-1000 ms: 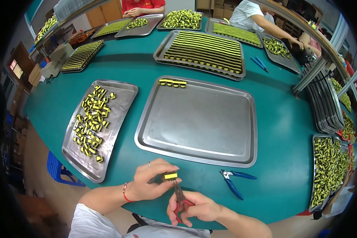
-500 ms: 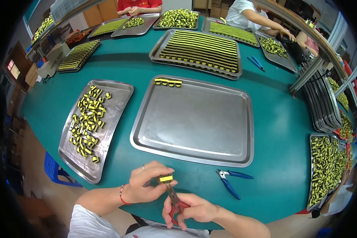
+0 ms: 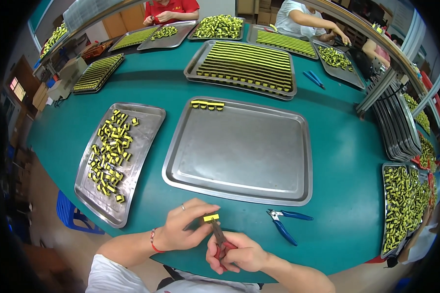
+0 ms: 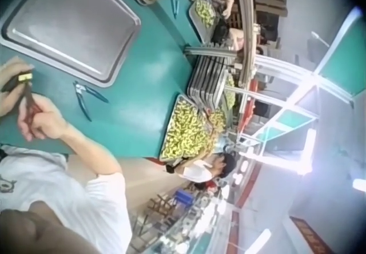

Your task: The person assembles small yellow electronic components onto a base part by hand, using pliers for precision, at a factory workbench.

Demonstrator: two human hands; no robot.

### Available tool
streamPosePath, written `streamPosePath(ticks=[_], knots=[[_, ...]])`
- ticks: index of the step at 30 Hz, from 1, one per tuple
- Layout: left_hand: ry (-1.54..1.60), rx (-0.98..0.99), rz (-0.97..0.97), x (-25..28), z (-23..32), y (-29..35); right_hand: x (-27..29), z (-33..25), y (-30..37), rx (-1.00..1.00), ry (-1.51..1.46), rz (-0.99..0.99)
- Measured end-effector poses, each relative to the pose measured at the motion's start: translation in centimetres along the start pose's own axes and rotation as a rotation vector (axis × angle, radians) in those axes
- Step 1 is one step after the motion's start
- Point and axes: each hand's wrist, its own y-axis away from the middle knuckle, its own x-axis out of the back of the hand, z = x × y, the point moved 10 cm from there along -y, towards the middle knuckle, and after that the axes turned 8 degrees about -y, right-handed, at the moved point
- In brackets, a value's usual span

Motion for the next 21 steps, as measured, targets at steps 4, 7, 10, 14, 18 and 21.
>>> streamPosePath(ticks=[4,7,10,14,18,21], knots=[[-0.011,0.02,-0.013,-0.2,-0.4,0.0,0.2,0.1,-0.5,0.025,-0.043,0.043],[-0.002,0.019,-0.016,-0.3,-0.5,-0.1,0.4,0.1,-0.7,0.029,-0.017,0.048],[0.01,0.008,-0.031,-0.4,-0.5,-0.2,0.5,0.5,-0.8,0.007,0.028,0.05],[-0.009,-0.001,0.006,-0.3,-0.4,-0.2,0.7,0.5,-0.9,0.055,-0.01,0.062],[0.024,0.036,0.033,-0.5,-0.8,0.0,0.4,0.5,-0.9,0.075,-0.092,0.067],[0.044,0.071,0.043,-0.4,-1.1,0.2,1.0,0.9,-1.2,0.091,-0.084,0.084]])
